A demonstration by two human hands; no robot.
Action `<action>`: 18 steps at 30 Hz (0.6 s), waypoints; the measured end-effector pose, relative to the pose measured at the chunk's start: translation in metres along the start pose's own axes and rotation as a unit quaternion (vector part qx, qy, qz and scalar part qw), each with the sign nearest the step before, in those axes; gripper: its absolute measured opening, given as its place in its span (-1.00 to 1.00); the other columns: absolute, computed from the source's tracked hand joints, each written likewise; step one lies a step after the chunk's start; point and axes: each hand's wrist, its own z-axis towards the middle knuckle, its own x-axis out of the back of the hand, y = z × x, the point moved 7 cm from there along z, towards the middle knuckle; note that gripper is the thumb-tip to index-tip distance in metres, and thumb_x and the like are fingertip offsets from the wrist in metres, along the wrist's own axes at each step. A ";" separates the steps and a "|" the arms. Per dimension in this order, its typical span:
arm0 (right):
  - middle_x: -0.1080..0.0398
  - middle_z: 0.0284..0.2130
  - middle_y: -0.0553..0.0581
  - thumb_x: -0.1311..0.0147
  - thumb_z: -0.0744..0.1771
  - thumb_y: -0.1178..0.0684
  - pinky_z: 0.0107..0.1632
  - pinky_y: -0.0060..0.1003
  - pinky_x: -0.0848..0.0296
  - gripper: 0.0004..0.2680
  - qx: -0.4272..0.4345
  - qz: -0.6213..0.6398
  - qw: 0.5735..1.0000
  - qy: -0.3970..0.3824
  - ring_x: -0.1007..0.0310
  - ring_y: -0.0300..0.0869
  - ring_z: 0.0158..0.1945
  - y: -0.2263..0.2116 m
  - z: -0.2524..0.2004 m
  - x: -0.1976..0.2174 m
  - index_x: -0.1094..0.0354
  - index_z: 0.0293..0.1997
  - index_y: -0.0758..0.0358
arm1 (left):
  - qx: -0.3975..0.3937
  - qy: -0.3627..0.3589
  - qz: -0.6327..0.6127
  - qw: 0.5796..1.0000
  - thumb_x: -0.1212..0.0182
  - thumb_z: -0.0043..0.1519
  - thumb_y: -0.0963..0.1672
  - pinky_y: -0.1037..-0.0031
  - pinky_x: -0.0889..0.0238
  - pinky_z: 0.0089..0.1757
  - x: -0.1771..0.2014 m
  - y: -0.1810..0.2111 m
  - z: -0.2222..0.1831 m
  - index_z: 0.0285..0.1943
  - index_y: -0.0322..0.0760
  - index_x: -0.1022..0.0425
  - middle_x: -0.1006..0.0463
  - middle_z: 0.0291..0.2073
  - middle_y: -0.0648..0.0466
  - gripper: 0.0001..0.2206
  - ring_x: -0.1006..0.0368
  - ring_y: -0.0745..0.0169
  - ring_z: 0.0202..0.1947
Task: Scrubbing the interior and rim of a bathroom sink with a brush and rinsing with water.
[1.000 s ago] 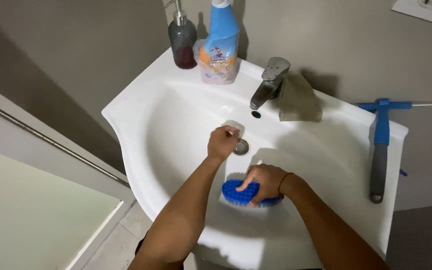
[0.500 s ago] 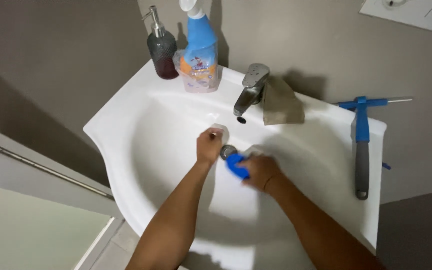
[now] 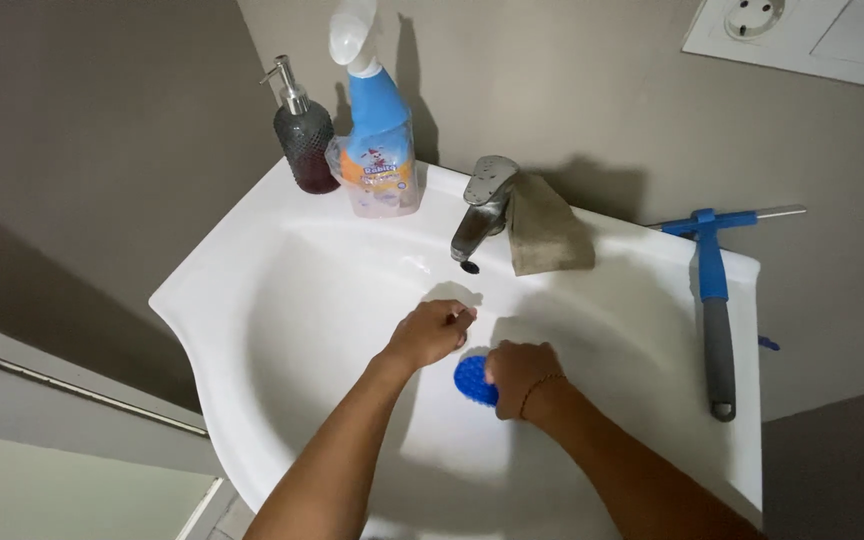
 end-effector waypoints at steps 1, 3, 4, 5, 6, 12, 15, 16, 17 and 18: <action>-0.45 -0.17 0.01 -0.32 0.08 -0.19 -0.08 0.09 -0.50 -0.75 0.016 -0.032 0.999 0.021 -0.54 0.05 -0.05 -0.007 0.000 0.005 -0.49 -0.31 -0.09 | 0.005 -0.021 0.010 1.000 0.06 0.31 0.07 0.10 -0.37 0.00 -0.001 0.004 -0.005 -0.09 -0.15 -0.63 -0.70 -0.33 0.02 -0.62 -0.58 -0.21 -0.09; -0.45 -0.16 0.05 -0.33 0.10 -0.22 -0.05 0.08 -0.51 -0.74 0.075 -0.006 0.997 0.035 -0.53 0.05 -0.03 -0.024 -0.004 0.014 -0.48 -0.31 -0.03 | 0.001 -0.028 0.036 0.999 0.10 0.31 0.07 0.06 -0.36 0.01 0.003 0.013 -0.010 -0.09 -0.15 -0.62 -0.70 -0.32 0.02 -0.60 -0.57 -0.24 -0.06; -0.45 -0.16 0.09 -0.34 0.13 -0.25 -0.02 0.06 -0.52 -0.72 0.134 0.021 0.989 0.050 -0.52 0.06 0.00 -0.036 -0.008 0.020 -0.48 -0.31 0.03 | -0.004 -0.034 0.063 0.997 0.14 0.31 0.07 0.03 -0.35 0.02 0.004 0.017 -0.013 -0.10 -0.16 -0.61 -0.70 -0.31 0.02 -0.59 -0.56 -0.27 -0.03; -0.45 -0.16 0.09 -0.34 0.13 -0.25 -0.02 0.06 -0.52 -0.72 0.133 0.024 0.990 0.049 -0.52 0.06 0.00 -0.041 -0.016 0.027 -0.48 -0.31 0.03 | -0.003 -0.037 0.064 0.997 0.14 0.31 0.07 0.03 -0.35 0.02 0.002 0.012 -0.008 -0.10 -0.16 -0.61 -0.70 -0.31 0.02 -0.59 -0.56 -0.27 -0.03; -0.45 -0.08 -0.01 -0.43 0.11 -0.15 0.10 -0.03 -0.41 -0.74 0.173 0.057 0.983 -0.002 -0.46 -0.06 0.07 -0.051 -0.026 0.029 -0.44 -0.32 -0.01 | 0.009 -0.035 0.073 0.997 0.13 0.34 0.10 0.19 -0.34 -0.07 0.000 0.005 -0.003 -0.14 -0.10 -0.60 -0.66 -0.38 0.13 -0.59 -0.55 0.02 -0.18; -0.55 -0.22 -0.07 -0.47 0.05 -0.21 0.06 -0.19 -0.44 -0.72 0.134 0.077 0.966 -0.209 -0.52 -0.19 -0.09 -0.050 -0.057 0.049 -0.51 -0.37 -0.04 | 0.003 -0.056 0.110 0.992 -0.02 0.28 0.05 0.38 -0.33 -0.15 0.011 -0.003 -0.005 0.03 -0.05 -0.62 -0.67 -0.23 0.17 -0.67 -0.53 0.19 -0.24; -0.57 -0.34 0.00 -0.48 0.06 -0.29 -0.11 -0.10 -0.53 -0.67 0.042 -0.008 0.984 -0.174 -0.58 -0.10 -0.23 -0.016 -0.045 0.045 -0.54 -0.35 0.00 | 0.016 -0.079 0.102 0.992 0.03 0.31 0.02 0.20 -0.32 -0.01 0.019 0.006 -0.016 0.21 -0.08 -0.56 -0.64 -0.05 -0.03 -0.62 -0.50 -0.06 -0.03; -0.57 -0.37 0.07 -0.50 0.02 -0.36 -0.20 0.02 -0.58 -0.60 0.013 -0.015 0.994 -0.109 -0.60 0.03 -0.24 -0.004 -0.038 0.047 -0.54 -0.36 0.04 | 0.019 -0.093 0.100 0.990 0.06 0.34 0.00 0.01 -0.31 0.12 0.022 0.011 -0.021 0.29 -0.15 -0.50 -0.61 0.06 -0.20 -0.59 -0.48 -0.29 0.16; -0.57 -0.37 0.07 -0.50 0.02 -0.36 -0.20 0.02 -0.58 -0.60 0.014 -0.015 0.994 -0.110 -0.60 0.03 -0.24 -0.002 -0.030 0.041 -0.54 -0.36 0.04 | 0.021 -0.094 0.099 0.990 0.06 0.34 0.00 0.01 -0.31 0.12 0.022 0.011 -0.020 0.29 -0.15 -0.50 -0.61 0.06 -0.20 -0.59 -0.48 -0.29 0.16; -0.56 -0.40 0.05 -0.49 0.05 -0.30 -0.21 0.01 -0.57 -0.65 -0.014 -0.020 0.998 -0.064 -0.61 0.02 -0.24 0.003 -0.021 0.042 -0.54 -0.35 0.02 | 0.015 -0.108 0.086 0.990 0.06 0.37 -0.02 -0.02 -0.27 0.16 0.020 0.011 -0.019 0.33 -0.20 -0.46 -0.59 0.07 -0.25 -0.59 -0.47 -0.29 0.16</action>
